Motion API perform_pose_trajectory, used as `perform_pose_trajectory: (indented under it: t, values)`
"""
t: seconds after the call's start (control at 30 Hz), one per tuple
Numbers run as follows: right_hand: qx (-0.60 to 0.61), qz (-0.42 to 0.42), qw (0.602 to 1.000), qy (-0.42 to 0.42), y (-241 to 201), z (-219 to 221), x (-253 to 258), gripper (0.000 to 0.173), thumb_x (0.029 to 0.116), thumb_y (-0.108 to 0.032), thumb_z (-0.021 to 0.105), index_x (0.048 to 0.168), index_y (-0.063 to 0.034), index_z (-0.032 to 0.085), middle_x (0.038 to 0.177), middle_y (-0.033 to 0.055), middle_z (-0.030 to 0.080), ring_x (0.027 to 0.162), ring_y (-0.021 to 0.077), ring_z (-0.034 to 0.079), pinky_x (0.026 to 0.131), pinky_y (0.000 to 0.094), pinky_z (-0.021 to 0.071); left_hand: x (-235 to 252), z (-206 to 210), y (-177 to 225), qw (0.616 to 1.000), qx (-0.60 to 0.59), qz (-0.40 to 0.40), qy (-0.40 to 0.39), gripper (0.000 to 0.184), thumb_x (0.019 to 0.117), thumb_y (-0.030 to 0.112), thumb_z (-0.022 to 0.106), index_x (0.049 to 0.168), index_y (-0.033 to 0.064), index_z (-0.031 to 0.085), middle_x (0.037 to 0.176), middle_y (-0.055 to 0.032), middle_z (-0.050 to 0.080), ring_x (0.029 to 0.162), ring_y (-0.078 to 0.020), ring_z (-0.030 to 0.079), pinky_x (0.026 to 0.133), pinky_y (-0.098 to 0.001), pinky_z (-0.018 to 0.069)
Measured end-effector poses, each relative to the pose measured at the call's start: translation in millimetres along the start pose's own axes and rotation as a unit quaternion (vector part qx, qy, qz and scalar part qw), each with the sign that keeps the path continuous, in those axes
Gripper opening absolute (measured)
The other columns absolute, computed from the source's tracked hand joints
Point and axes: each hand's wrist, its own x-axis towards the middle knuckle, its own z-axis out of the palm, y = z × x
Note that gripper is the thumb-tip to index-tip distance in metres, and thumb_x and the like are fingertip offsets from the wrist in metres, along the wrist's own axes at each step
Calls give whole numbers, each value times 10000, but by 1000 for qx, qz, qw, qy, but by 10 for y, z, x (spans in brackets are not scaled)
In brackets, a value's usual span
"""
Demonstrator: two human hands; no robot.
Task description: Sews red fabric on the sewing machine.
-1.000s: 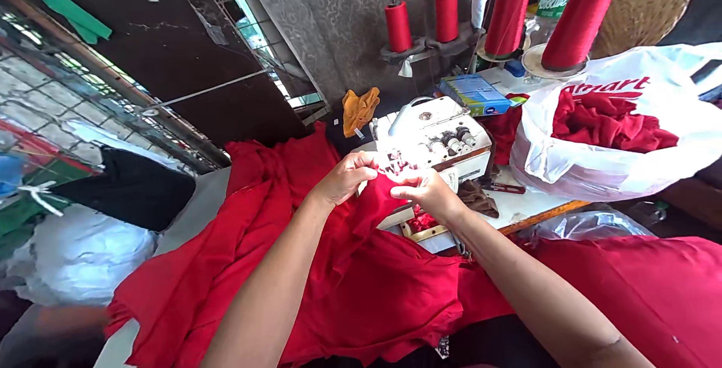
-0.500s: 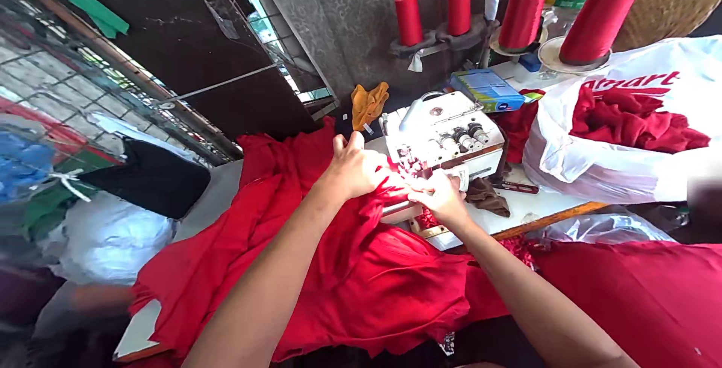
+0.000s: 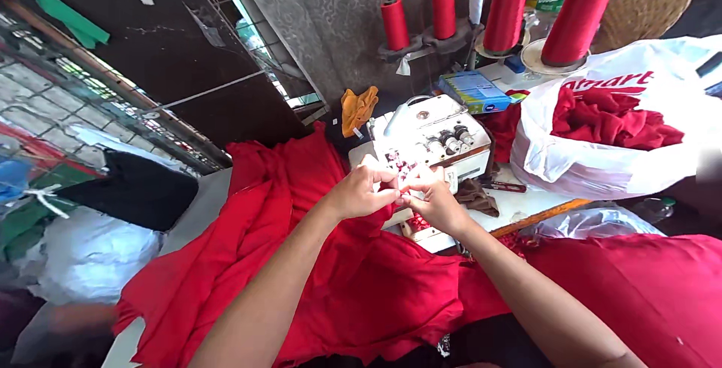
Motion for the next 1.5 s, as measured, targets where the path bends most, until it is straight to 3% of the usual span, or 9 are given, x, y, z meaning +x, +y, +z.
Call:
perform_pose_trajectory:
  t: [0.2, 0.3, 0.6, 0.73, 0.97, 1.13, 1.3, 1.4, 1.5]
  values:
    - [37, 57, 996, 49, 452, 254, -449, 197, 899, -316, 718, 898, -139, 805, 994, 48, 611, 1089, 230, 539, 970, 499, 388, -74, 122, -98, 966, 220, -68, -120, 265, 1017, 353, 557, 1061, 197, 766, 1029, -16, 716, 1132, -291, 537, 973, -562, 320]
    - [38, 73, 994, 79, 481, 303, -263, 242, 909, -330, 709, 907, -105, 800, 1059, 111, 644, 1154, 339, 526, 964, 613, 379, -92, 130, -219, 953, 291, -68, -54, 219, 992, 318, 611, 963, 166, 766, 940, -39, 706, 1128, -347, 559, 1001, -628, 330]
    - [47, 8, 994, 98, 564, 322, -282, 125, 842, -177, 723, 915, -168, 825, 1101, 111, 636, 1176, 317, 516, 997, 591, 376, -290, 569, -80, 992, 122, -14, 23, 213, 941, 282, 670, 1010, 100, 756, 1069, -87, 742, 1103, -313, 662, 1001, -642, 388]
    - [36, 2, 992, 118, 547, 372, -430, 117, 851, -262, 778, 939, -210, 836, 1000, 52, 620, 1140, 302, 509, 963, 586, 357, -402, 617, -202, 979, 188, -68, 43, 337, 958, 229, 647, 1240, 56, 711, 1233, -140, 711, 1191, -351, 646, 1054, -571, 445]
    - [-17, 28, 986, 162, 501, 491, -164, 166, 894, -315, 726, 910, -190, 834, 1029, 78, 641, 1151, 349, 513, 924, 627, 354, -152, 639, -126, 937, 266, -217, -67, 377, 1048, 151, 446, 1364, 49, 624, 1442, -155, 578, 1399, -332, 466, 1165, -530, 278]
    - [-92, -42, 978, 184, 398, 668, -406, 161, 928, -341, 696, 973, -264, 831, 1052, 118, 637, 1085, 343, 544, 910, 574, 397, 105, 615, -246, 858, 421, -244, -163, 287, 974, 202, 627, 1219, 71, 701, 1260, -185, 636, 1257, -413, 508, 982, -596, 381]
    - [-87, -58, 984, 147, 467, 390, -864, 169, 936, -306, 679, 1038, -285, 812, 1061, 45, 650, 1076, 244, 570, 953, 546, 390, -79, 498, 167, 829, 291, -470, -85, 311, 943, 220, 672, 1196, 40, 687, 1134, -245, 661, 1095, -449, 627, 804, -586, 535]
    - [-39, 27, 982, 185, 637, 84, -999, 173, 923, -198, 671, 1014, -153, 811, 1070, 113, 667, 1048, 266, 607, 924, 513, 464, -207, 746, 702, 903, 197, -343, -170, 282, 1023, 157, 497, 1130, -36, 673, 1081, -231, 688, 1045, -412, 672, 846, -573, 540]
    - [76, 66, 963, 250, 702, -37, -952, 198, 955, -87, 590, 1053, -4, 740, 1068, 98, 690, 1009, 145, 645, 867, 298, 545, 138, 1282, 556, 972, 76, -172, -143, 297, 1016, 35, 499, 1253, 33, 678, 1348, -199, 605, 1285, -398, 552, 1027, -553, 489]
